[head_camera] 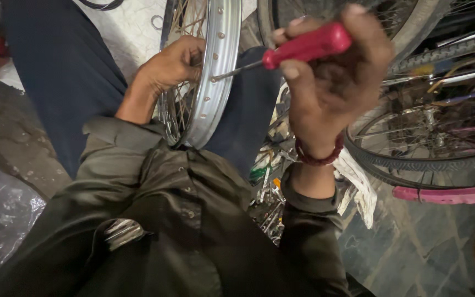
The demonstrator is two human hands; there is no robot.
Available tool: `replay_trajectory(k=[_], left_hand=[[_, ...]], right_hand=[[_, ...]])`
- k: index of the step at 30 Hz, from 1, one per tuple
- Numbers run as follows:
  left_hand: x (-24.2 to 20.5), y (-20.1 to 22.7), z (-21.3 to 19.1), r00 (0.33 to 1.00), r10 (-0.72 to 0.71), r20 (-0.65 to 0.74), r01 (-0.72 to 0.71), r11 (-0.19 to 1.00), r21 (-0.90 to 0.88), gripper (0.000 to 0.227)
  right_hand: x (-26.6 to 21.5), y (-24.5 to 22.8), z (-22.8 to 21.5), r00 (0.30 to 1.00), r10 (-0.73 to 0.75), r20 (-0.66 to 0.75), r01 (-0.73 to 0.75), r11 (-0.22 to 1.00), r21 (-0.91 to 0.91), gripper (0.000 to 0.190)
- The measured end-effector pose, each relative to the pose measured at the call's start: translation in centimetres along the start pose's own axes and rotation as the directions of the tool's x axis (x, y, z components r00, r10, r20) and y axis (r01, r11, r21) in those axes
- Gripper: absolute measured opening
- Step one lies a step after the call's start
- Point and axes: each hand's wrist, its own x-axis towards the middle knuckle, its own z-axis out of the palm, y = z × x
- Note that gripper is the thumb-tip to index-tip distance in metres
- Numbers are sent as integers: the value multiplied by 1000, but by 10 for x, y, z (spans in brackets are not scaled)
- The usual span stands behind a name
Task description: The person sits on the floor and uses a red-handled screwdriver to tighten or adjust the nipples on a bicycle rim held between their legs. The person rotates the rim periodically to access different sections while working in a cluttered workshop.
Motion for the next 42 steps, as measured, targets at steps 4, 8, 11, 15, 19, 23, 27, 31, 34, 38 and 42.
replay_trajectory(k=[4, 8, 11, 15, 19, 23, 27, 31, 34, 38, 42], left_hand=[[0, -3, -3, 1000, 6, 21, -6, 1000, -9, 35], [2, -5, -2, 999, 1, 36, 1, 999, -34, 32], [2, -2, -2, 999, -5, 33, 4, 1000, 8, 28], [0, 2, 1, 999, -9, 44, 8, 1000, 24, 26], [0, 2, 3, 1000, -18, 13, 19, 999, -42, 36], [2, 2, 7, 999, -4, 34, 2, 999, 44, 31], [5, 7, 11, 991, 72, 117, -74, 997, 11, 37], [4, 3, 12, 997, -56, 44, 52, 994, 98, 28], [9, -7, 9, 996, -41, 81, 36, 997, 64, 32], [10, -36, 4, 997, -8, 81, 2, 997, 81, 32], [19, -50, -5, 980, 190, 53, -184, 783, 594, 28]], right_hand=[[-5, 1, -2, 989, 134, -68, -131, 991, 38, 57], [3, -3, -3, 993, 118, -30, -118, 993, -3, 58], [11, -11, -5, 991, 14, 130, -1, 995, -99, 61], [17, -19, -11, 941, -46, 334, 85, 991, -101, 52], [15, -19, 5, 965, 44, 257, -40, 999, -22, 48], [13, -21, 26, 993, 64, 98, -60, 997, -52, 47], [11, -32, 25, 989, 115, 94, -99, 982, -161, 46], [4, -29, 21, 996, 88, 15, -85, 983, -164, 45], [1, -22, 20, 995, 96, -34, -101, 978, -185, 45], [-6, -17, 13, 992, 124, -24, -126, 981, -145, 49], [4, -10, 3, 992, 94, 81, -99, 994, 53, 54]])
